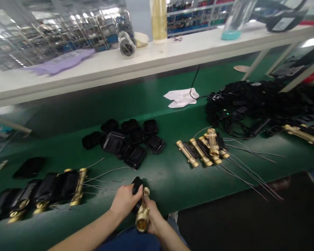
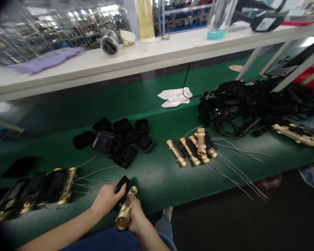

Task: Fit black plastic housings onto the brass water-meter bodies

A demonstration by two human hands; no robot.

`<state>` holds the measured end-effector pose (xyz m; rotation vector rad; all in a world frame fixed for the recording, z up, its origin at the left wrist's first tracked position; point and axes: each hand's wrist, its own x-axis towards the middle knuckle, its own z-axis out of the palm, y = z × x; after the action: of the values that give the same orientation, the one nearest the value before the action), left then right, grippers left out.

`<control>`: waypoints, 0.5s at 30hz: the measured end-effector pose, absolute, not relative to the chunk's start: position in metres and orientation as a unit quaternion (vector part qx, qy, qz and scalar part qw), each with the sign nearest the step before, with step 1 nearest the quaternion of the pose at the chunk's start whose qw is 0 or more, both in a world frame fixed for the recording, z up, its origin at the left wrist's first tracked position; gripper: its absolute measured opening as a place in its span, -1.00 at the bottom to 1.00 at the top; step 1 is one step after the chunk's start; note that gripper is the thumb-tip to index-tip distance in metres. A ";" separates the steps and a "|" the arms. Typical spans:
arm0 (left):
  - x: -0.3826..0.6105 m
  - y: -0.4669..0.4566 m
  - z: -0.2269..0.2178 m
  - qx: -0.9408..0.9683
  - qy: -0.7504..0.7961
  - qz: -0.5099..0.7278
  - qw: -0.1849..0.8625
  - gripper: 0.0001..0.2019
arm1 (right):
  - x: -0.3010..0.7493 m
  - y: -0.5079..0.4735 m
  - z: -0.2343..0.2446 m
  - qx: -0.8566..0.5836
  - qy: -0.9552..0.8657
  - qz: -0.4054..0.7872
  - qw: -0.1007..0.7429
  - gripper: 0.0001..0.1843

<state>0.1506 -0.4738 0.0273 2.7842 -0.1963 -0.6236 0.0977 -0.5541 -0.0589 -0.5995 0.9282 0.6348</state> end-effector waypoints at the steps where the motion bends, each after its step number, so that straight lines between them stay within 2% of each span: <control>1: 0.153 -0.473 0.028 0.963 -0.055 -0.217 0.152 -0.60 | 0.099 -0.555 -0.055 -0.281 0.434 0.301 0.801 -0.57; 5: 0.146 -0.450 0.033 0.942 0.041 -0.227 0.242 -0.66 | 0.103 -0.550 -0.045 -0.365 0.382 0.314 0.789 -0.60; 8: 0.131 -0.415 0.036 0.915 0.081 -0.192 0.347 -0.64 | 0.115 -0.537 -0.036 -0.445 0.285 0.344 0.776 -0.52; 12: 0.127 -0.361 0.036 0.893 0.076 -0.084 0.435 -0.56 | 0.142 -0.512 -0.023 -0.597 0.160 0.427 0.659 -0.42; 15: 0.142 -0.327 0.033 0.902 0.122 -0.055 0.411 -0.56 | 0.159 -0.502 -0.015 -0.671 0.091 0.450 0.581 -0.61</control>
<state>0.1416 -0.3275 0.0332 2.2702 0.3072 -0.1376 0.1591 -0.5016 -0.0153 -1.5686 0.2126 1.0521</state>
